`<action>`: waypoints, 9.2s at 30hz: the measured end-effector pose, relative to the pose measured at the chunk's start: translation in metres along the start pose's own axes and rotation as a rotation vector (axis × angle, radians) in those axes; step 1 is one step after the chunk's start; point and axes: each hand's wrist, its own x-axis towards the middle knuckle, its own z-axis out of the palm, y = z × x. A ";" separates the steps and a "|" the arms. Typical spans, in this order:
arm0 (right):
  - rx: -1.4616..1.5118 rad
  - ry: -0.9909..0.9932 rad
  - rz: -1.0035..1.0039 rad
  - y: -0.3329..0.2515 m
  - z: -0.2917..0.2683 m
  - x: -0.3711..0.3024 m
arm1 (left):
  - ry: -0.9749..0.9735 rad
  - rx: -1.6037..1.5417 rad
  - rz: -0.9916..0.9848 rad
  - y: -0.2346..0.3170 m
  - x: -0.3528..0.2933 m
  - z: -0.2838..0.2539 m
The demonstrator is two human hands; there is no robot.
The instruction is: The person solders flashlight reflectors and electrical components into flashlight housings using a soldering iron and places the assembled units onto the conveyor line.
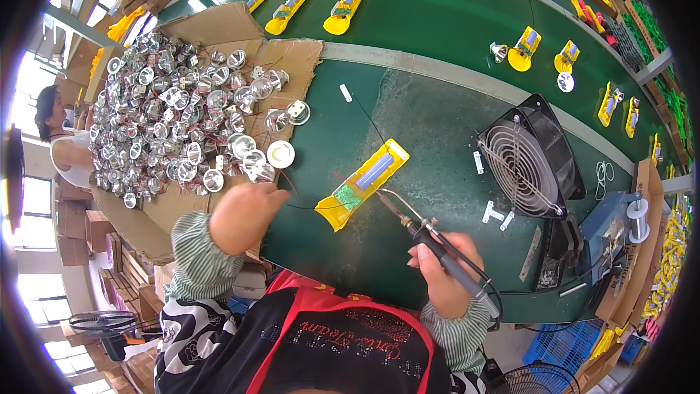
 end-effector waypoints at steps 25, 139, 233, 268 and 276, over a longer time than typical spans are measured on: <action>-0.029 -0.112 -0.004 -0.001 0.005 0.003 | 0.396 -0.461 -0.025 -0.018 0.040 0.011; 0.043 -0.169 0.049 0.014 0.014 0.014 | 0.277 -0.587 -0.086 0.041 0.043 0.035; 0.038 -0.095 0.021 0.001 -0.005 -0.018 | 0.285 -0.381 0.229 0.001 0.031 0.027; 0.025 -0.181 0.102 0.016 0.012 -0.002 | 0.217 -0.724 -0.008 0.041 0.026 0.044; 0.021 -0.195 0.059 0.016 0.005 -0.007 | 0.211 -0.731 -0.005 0.041 0.026 0.044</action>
